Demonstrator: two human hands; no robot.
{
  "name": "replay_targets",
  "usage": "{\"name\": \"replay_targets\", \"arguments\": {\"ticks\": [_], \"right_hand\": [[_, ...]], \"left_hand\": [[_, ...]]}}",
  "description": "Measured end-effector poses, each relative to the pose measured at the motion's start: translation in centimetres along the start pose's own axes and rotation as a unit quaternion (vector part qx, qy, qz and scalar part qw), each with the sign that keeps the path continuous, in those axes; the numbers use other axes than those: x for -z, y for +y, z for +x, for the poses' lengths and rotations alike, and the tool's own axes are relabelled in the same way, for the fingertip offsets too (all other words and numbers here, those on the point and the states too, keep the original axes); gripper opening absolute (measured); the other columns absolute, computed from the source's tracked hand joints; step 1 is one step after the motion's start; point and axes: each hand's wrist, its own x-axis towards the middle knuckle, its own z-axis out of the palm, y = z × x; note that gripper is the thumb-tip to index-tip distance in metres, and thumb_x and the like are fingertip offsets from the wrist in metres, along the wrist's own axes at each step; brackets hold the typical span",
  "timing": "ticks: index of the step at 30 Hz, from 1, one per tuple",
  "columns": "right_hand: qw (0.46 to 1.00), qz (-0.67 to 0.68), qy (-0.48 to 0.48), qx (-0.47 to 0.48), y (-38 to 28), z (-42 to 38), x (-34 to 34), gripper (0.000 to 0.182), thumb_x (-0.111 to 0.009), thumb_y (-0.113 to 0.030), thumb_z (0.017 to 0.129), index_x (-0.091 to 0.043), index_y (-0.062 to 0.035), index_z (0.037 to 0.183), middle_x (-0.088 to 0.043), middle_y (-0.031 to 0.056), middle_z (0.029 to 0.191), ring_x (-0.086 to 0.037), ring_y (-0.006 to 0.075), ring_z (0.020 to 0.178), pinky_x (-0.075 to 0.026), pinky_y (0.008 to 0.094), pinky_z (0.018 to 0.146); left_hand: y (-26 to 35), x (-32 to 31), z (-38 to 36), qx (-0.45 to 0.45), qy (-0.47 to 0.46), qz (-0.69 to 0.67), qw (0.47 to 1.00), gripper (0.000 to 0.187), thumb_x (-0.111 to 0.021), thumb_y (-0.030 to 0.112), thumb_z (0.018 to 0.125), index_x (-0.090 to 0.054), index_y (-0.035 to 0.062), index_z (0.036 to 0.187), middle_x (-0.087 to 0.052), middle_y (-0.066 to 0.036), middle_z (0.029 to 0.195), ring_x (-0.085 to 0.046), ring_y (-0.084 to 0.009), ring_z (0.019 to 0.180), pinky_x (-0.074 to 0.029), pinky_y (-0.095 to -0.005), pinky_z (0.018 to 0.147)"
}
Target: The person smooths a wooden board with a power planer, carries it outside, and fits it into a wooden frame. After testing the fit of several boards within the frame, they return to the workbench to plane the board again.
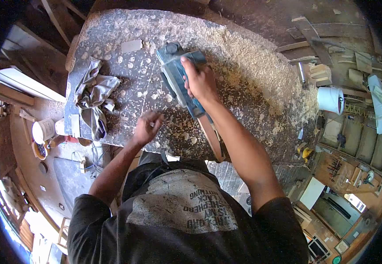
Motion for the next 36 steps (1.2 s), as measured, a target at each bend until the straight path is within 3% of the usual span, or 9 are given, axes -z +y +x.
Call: {"name": "replay_targets", "arguments": {"ticks": [13,17,21,23,25,26,29,31,36], "right_hand": [[0.985,-0.004,-0.056,0.161,-3.7,8.2,-3.9,0.065,-0.064,-0.070,0.081,-0.061,-0.0047,0.081,-0.056,0.0026,0.060,-0.054,0.0116,0.046,-0.047,0.0265,0.045],[0.986,-0.087,-0.042,0.138,0.7,0.1,4.0,0.047,-0.073,-0.055,0.083,-0.059,-0.0133,0.068,-0.052,-0.0027,0.050,-0.051,0.0094,0.042,-0.043,0.0255,0.046],[0.987,-0.133,0.046,0.071,4.3,-12.1,13.1,0.037,-0.076,-0.039,0.085,-0.064,-0.0069,0.073,-0.054,-0.0028,0.054,-0.047,0.0086,0.041,-0.038,0.0253,0.042],[0.990,-0.113,0.069,0.050,7.5,-16.6,16.8,0.037,-0.077,-0.039,0.085,-0.065,-0.0052,0.074,-0.054,-0.0017,0.053,-0.048,0.0083,0.042,-0.038,0.0253,0.042],[0.986,-0.105,0.131,0.016,10.4,-20.6,19.1,0.034,-0.078,-0.035,0.085,-0.066,-0.0046,0.075,-0.055,-0.0007,0.053,-0.050,0.0088,0.042,-0.038,0.0257,0.042],[0.983,-0.094,0.154,0.004,12.5,-23.3,20.5,0.033,-0.078,-0.033,0.084,-0.065,-0.0042,0.076,-0.055,0.0000,0.054,-0.050,0.0093,0.043,-0.039,0.0262,0.042],[0.979,-0.054,0.194,-0.021,17.8,-28.2,22.0,0.032,-0.079,-0.031,0.084,-0.065,-0.0031,0.077,-0.057,0.0013,0.056,-0.051,0.0103,0.044,-0.040,0.0272,0.042],[0.976,-0.024,0.216,-0.034,19.4,-29.5,21.7,0.031,-0.079,-0.030,0.084,-0.065,-0.0025,0.078,-0.058,0.0018,0.058,-0.052,0.0107,0.045,-0.040,0.0277,0.042],[0.981,-0.065,0.182,-0.012,23.4,-32.8,19.4,0.037,-0.079,-0.034,0.083,-0.068,0.0007,0.089,-0.064,0.0051,0.065,-0.060,0.0128,0.054,-0.047,0.0293,0.050]], "left_hand": [[2.8,-3.2,-5.8,-0.147,-0.068,0.079,0.984,0.007,-0.067,0.011,0.087,-0.068,0.0041,0.088,-0.068,-0.011,0.089,-0.064,-0.0301,0.078,-0.052,-0.0403,0.073],[3.2,-3.7,-3.4,0.048,-0.045,-0.032,0.997,0.018,-0.066,0.021,0.090,-0.067,0.0043,0.096,-0.069,-0.015,0.097,-0.067,-0.0358,0.088,-0.054,-0.0426,0.075],[3.4,-6.1,2.6,0.184,0.040,-0.061,0.980,0.050,-0.069,0.033,0.088,-0.054,0.0002,0.123,-0.070,-0.020,0.093,-0.070,-0.0339,0.088,-0.054,-0.0429,0.075],[8.1,-5.6,5.6,0.242,0.013,-0.128,0.962,0.082,-0.073,0.037,0.084,-0.032,-0.0037,0.141,-0.070,-0.024,0.096,-0.070,-0.0348,0.092,-0.055,-0.0434,0.079],[7.4,-10.1,8.2,0.218,0.065,0.052,0.972,0.103,-0.076,0.039,0.079,-0.014,-0.0059,0.148,-0.070,-0.026,0.099,-0.070,-0.0341,0.094,-0.056,-0.0426,0.083],[8.1,-10.7,9.7,0.307,0.034,0.027,0.951,0.094,-0.077,0.040,0.077,-0.029,-0.0041,0.146,-0.069,-0.027,0.105,-0.070,-0.0324,0.096,-0.055,-0.0426,0.086],[6.6,-8.8,8.3,0.287,-0.072,-0.107,0.949,0.071,-0.075,0.039,0.078,-0.052,0.0018,0.133,-0.069,-0.024,0.109,-0.069,-0.0338,0.101,-0.055,-0.0422,0.089],[5.3,-8.4,7.7,0.266,-0.021,0.035,0.963,0.061,-0.076,0.046,0.078,-0.064,0.0067,0.122,-0.053,-0.023,0.136,-0.065,-0.0411,0.108,-0.054,-0.0432,0.094],[3.9,-5.8,11.1,0.125,0.140,0.175,0.967,0.076,-0.076,0.048,0.077,-0.051,0.0004,0.131,-0.046,-0.028,0.130,-0.051,-0.0438,0.121,-0.046,-0.0489,0.099]]}}
